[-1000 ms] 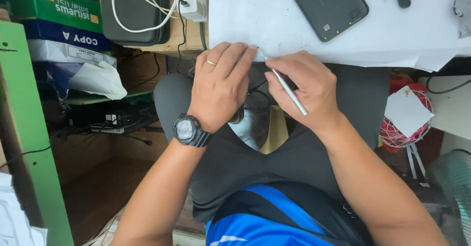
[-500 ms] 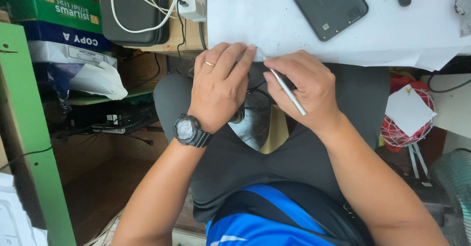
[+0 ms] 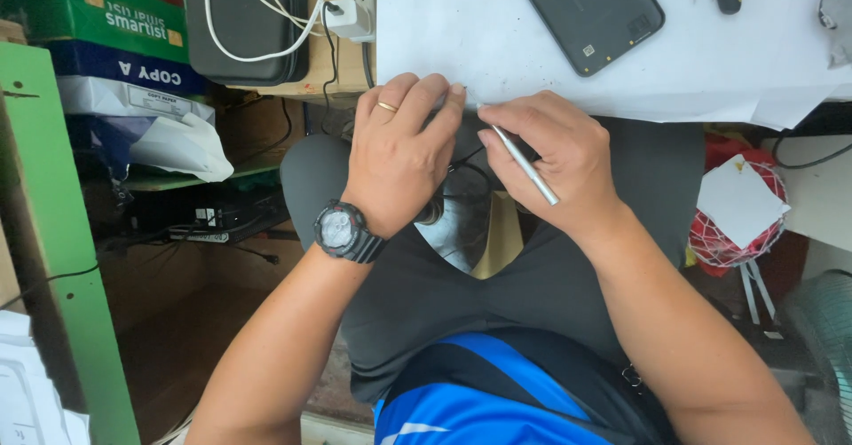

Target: Disassembling a smartphone by prying off the back cover and using a small tool to work on internal parts.

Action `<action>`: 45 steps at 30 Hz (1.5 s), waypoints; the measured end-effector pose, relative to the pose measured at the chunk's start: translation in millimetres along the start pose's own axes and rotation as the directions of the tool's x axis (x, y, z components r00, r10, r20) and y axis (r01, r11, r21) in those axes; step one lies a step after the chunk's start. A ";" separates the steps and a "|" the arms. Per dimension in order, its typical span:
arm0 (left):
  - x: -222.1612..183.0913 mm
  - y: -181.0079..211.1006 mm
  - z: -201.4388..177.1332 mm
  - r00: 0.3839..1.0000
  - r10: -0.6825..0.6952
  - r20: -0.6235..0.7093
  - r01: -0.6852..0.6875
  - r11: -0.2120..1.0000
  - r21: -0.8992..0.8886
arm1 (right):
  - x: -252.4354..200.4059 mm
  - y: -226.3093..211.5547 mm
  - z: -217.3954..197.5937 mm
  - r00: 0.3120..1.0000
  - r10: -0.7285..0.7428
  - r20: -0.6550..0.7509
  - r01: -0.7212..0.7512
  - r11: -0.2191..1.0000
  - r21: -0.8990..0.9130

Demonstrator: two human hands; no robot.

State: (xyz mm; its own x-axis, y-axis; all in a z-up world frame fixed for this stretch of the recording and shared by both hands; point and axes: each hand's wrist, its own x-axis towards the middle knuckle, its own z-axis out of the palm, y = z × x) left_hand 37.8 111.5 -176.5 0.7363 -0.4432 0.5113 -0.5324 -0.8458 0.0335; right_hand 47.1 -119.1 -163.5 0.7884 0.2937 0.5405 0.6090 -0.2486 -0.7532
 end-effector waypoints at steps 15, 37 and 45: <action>3.0 0.8 -5.3 0.999 -0.020 0.034 0.020 1.000 -0.013 | -1.4 4.1 2.1 1.000 -0.018 0.013 0.018 1.000 -0.012; -0.6 2.7 0.8 0.998 -0.058 -0.012 0.057 0.997 -0.049 | -4.0 4.8 4.5 1.000 -0.019 0.006 0.019 0.997 -0.070; -1.2 5.5 0.1 0.979 -0.199 -0.037 0.187 0.958 -0.216 | -8.6 -1.0 2.9 0.987 0.089 -0.135 -0.081 0.994 0.069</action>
State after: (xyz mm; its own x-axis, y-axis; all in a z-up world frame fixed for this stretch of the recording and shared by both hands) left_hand 34.1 107.3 -177.0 0.8118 -0.2549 0.5254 -0.4631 -0.8290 0.3134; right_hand 39.4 -118.7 -168.5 0.8442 0.1434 0.5164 0.5359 -0.2074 -0.8184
